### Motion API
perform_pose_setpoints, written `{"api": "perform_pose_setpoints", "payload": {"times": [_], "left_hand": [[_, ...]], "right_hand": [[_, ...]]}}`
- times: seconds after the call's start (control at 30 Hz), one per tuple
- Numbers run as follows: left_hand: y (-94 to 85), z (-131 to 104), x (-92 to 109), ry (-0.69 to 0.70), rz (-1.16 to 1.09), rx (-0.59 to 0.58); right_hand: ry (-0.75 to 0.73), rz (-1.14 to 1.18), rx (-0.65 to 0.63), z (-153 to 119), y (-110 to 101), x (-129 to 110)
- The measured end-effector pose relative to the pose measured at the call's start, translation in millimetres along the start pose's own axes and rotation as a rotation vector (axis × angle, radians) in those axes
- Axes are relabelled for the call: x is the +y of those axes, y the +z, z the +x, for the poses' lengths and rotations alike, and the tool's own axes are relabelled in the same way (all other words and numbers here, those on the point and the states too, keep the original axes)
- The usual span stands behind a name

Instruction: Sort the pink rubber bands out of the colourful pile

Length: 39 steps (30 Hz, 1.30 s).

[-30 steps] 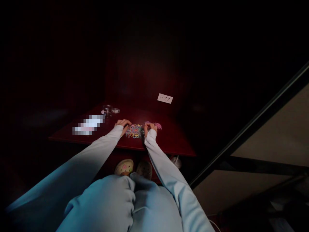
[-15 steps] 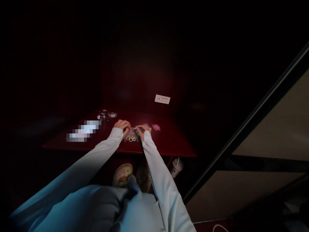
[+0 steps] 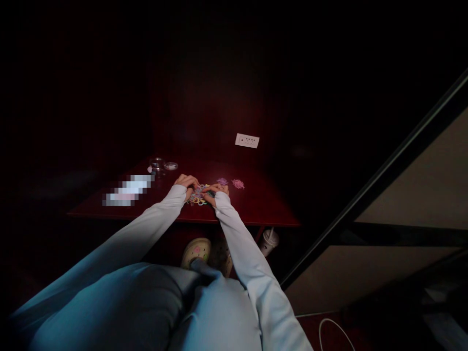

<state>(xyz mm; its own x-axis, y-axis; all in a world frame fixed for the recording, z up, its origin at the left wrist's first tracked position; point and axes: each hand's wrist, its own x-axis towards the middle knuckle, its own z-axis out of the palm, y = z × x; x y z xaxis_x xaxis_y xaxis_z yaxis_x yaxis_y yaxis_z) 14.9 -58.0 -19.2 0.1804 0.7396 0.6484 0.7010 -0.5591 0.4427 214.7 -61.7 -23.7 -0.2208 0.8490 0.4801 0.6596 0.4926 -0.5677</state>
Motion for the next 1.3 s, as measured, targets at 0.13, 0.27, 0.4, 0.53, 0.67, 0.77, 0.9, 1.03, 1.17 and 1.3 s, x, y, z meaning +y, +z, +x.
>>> {"api": "perform_pose_setpoints", "payload": {"times": [0.13, 0.27, 0.4, 0.53, 0.67, 0.77, 0.9, 1.03, 1.17, 1.3], "left_hand": [[-3.3, -1, -10, -0.086, -0.059, 0.093], [-2.6, -1, -9, -0.119, -0.075, 0.124], [-3.7, 0, -2, -0.123, -0.033, 0.104], [-7.2, -1, 2, -0.128, 0.017, 0.075], [-8.7, -2, 7, -0.131, 0.11, 0.059], [-9.7, -4, 11, -0.112, 0.14, 0.025], [-13.4, -6, 8, -0.156, 0.081, 0.1], [-15.4, -6, 3, -0.227, 0.024, 0.209], [-15.6, -5, 7, -0.235, 0.049, 0.198], [-18.9, -6, 17, -0.264, 0.179, 0.175]], "right_hand": [[-0.02, -0.081, -0.046, -4, 1, -5], [-0.135, -0.199, -0.069, -8, 0, -14], [-0.273, -0.286, -0.105, -10, 0, -24], [-0.325, -0.297, -0.139, -6, 4, -28], [-0.294, -0.292, -0.101, -2, 6, -27], [-0.231, -0.295, -0.037, -1, 6, -27], [-0.184, -0.31, -0.013, -5, 3, -33], [-0.221, -0.319, -0.054, -10, 0, -41], [-0.258, -0.325, -0.086, -13, 0, -46], [-0.247, -0.321, -0.116, -13, 6, -54]]}}
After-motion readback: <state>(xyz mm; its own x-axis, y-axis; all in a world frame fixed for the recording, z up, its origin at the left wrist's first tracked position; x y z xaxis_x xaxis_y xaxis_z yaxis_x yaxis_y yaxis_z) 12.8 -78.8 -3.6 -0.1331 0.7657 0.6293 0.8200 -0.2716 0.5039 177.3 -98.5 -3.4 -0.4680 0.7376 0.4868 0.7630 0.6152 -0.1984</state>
